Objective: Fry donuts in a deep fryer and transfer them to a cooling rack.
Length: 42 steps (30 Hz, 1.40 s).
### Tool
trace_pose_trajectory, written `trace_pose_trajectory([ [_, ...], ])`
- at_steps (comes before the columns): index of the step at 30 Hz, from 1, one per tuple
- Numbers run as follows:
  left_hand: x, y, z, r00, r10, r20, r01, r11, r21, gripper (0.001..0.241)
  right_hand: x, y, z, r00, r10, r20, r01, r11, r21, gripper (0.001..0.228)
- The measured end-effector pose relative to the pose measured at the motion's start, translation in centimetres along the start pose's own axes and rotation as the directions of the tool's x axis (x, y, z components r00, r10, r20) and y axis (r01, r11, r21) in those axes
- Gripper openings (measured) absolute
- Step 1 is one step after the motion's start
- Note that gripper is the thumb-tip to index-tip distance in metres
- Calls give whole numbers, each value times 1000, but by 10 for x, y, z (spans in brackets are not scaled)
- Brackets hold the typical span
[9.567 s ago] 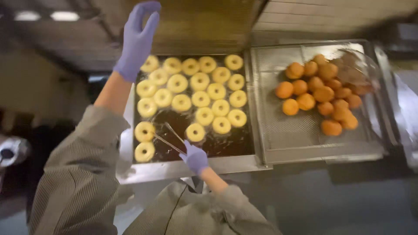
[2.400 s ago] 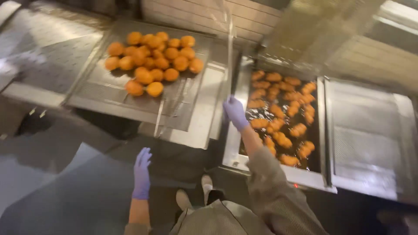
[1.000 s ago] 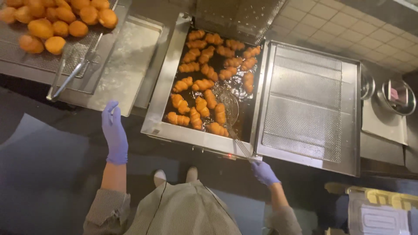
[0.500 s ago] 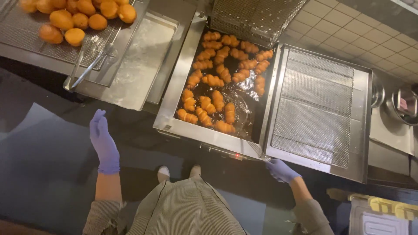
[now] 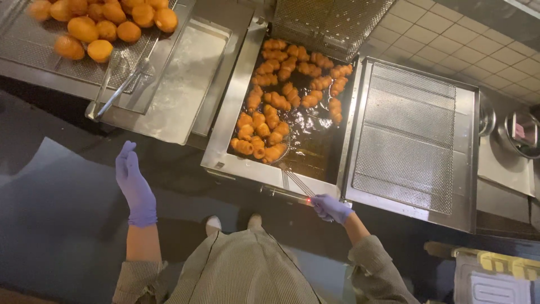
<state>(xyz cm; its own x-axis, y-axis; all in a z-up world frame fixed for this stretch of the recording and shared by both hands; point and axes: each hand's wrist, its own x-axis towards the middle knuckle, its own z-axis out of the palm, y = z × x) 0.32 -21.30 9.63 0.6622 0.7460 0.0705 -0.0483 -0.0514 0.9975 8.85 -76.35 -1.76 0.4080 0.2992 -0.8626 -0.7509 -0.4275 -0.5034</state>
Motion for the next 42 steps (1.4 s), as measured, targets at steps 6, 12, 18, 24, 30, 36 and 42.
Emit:
trace_pose_trajectory([
  [6,1,4,5,1000,28,-1,-28,999,-15,35,7,40,6,996,-24,90,2,971,241,27],
  [12,7,3,18,999,32,24,-31,999,-29,34,-2,46,46,992,-125,2,121,962,244,25],
  [18,7,-8,30,994,69,79,-66,997,-45,32,-23,47,59,975,-212,-61,220,917,334,25],
  [24,7,-18,41,991,77,110,-71,996,-58,32,-2,44,57,950,-300,-90,303,810,503,24],
  [30,2,-10,57,985,73,156,-67,997,-41,30,0,17,45,915,-292,-280,396,788,472,21],
  [36,-6,-12,68,978,79,195,-86,996,32,31,25,53,-38,868,-367,-335,492,541,682,28],
  [42,-17,7,69,979,51,195,-45,998,-35,33,-20,28,-104,825,-282,-489,564,364,741,19],
])
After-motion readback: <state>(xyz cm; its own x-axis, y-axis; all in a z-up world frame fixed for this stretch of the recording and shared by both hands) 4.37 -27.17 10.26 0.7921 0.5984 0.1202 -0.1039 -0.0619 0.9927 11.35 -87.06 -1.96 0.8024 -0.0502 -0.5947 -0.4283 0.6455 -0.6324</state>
